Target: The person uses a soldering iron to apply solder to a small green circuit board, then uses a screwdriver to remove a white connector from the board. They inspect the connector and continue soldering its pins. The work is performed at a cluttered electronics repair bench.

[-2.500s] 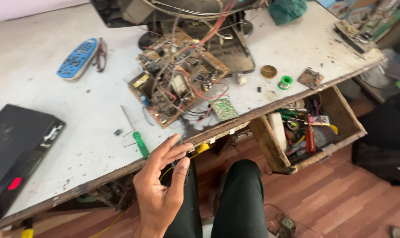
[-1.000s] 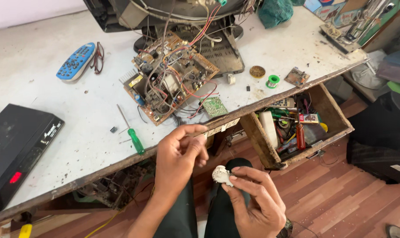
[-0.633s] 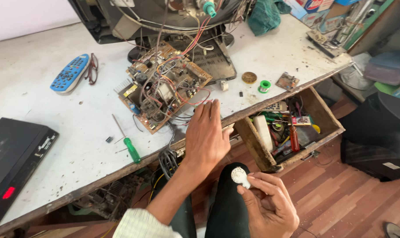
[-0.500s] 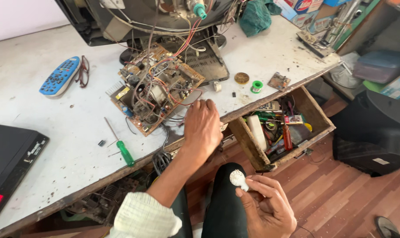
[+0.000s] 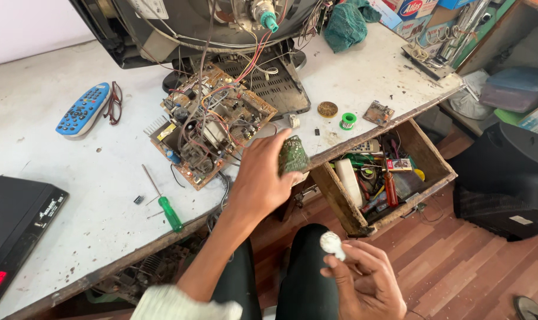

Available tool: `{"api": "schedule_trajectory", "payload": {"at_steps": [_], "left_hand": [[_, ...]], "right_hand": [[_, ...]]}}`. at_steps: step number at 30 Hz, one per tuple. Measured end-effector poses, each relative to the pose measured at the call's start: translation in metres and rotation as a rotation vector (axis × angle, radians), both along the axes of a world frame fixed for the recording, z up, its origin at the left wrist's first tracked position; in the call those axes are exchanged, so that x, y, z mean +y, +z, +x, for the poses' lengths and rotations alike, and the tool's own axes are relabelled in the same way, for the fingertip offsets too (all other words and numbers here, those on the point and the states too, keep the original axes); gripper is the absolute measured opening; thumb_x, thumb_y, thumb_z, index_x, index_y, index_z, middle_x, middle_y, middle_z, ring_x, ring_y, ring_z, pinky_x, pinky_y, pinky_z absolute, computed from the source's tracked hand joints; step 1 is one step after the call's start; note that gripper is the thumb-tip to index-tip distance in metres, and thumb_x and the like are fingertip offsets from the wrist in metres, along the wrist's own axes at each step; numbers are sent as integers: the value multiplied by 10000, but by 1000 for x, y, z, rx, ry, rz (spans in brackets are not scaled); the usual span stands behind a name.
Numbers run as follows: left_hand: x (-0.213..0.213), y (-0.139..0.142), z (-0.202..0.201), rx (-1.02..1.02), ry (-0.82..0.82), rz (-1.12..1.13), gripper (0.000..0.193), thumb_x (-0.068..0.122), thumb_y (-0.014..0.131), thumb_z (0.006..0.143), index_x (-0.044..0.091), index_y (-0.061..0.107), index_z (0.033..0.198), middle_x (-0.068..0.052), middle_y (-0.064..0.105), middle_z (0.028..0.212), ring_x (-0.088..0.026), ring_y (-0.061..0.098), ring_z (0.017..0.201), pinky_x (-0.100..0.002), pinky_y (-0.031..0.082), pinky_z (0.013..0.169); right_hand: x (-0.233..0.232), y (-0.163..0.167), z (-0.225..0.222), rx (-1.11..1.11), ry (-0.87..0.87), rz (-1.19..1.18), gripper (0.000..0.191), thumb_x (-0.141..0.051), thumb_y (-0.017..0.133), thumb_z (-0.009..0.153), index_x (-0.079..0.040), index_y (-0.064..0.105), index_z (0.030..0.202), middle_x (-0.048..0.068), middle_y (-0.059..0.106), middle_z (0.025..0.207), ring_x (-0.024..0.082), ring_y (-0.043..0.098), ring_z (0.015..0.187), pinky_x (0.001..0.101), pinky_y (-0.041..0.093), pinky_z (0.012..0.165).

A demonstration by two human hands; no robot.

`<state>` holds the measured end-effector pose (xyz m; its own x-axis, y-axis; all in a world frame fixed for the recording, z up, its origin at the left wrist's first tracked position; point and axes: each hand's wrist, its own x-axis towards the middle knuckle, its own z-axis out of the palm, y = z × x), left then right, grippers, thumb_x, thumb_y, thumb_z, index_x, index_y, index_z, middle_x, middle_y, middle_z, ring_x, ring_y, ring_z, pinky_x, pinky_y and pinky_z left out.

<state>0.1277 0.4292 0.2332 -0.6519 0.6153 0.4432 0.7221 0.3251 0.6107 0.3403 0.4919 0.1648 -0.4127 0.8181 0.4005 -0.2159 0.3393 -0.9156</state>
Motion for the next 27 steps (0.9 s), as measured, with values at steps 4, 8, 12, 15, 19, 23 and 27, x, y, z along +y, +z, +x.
{"api": "schedule_trajectory", "payload": {"at_steps": [4,8,12,15,19,23,27], "left_hand": [[-60,0,19,-400,-201,548,823,179,850,805,-37,481,1508,-170,618,1422,-275,583,1357,-458,452,1163],[-107,-17,25,-616,-402,1066,881,178,874,878,-55,383,1571,-205,581,1457,-347,525,1419,-467,405,1262],[-134,-32,24,-786,-493,1279,898,140,869,870,-68,341,1566,-232,523,1466,-405,458,1472,-503,404,1255],[-144,-38,22,-830,-554,1309,876,117,861,875,-66,339,1555,-232,497,1482,-406,418,1502,-497,402,1244],[-149,-43,21,-860,-596,1308,868,118,861,875,-58,338,1545,-233,490,1491,-406,394,1516,-495,387,1252],[-150,-46,21,-839,-551,1279,888,168,863,880,-49,337,1562,-222,501,1486,-399,406,1511,-503,386,1256],[-152,-46,22,-794,-494,1219,893,218,871,885,-51,352,1561,-207,517,1485,-393,430,1506,-516,384,1278]], "right_hand": [[5,-5,-10,132,9,-98,180,175,674,868,159,623,1041,290,654,1176,316,755,953,395,665,785],[-6,-1,-27,291,144,-204,205,184,665,883,157,598,1075,304,639,1234,338,731,1076,404,659,897],[-31,12,-46,295,297,-253,168,170,647,892,161,622,1058,335,647,1263,355,716,1125,416,644,941],[-52,23,-59,259,339,-187,114,166,637,915,166,641,1029,355,662,1219,379,735,1087,436,654,900],[-73,36,-70,268,398,-196,141,174,652,891,162,646,1032,337,653,1184,365,731,1068,437,660,894],[-84,47,-75,246,429,-180,237,169,674,858,158,657,1095,287,657,1174,320,724,1054,420,668,880],[-90,55,-82,120,413,-125,277,158,720,823,130,698,1097,203,677,1181,235,725,1015,339,649,884]]}}
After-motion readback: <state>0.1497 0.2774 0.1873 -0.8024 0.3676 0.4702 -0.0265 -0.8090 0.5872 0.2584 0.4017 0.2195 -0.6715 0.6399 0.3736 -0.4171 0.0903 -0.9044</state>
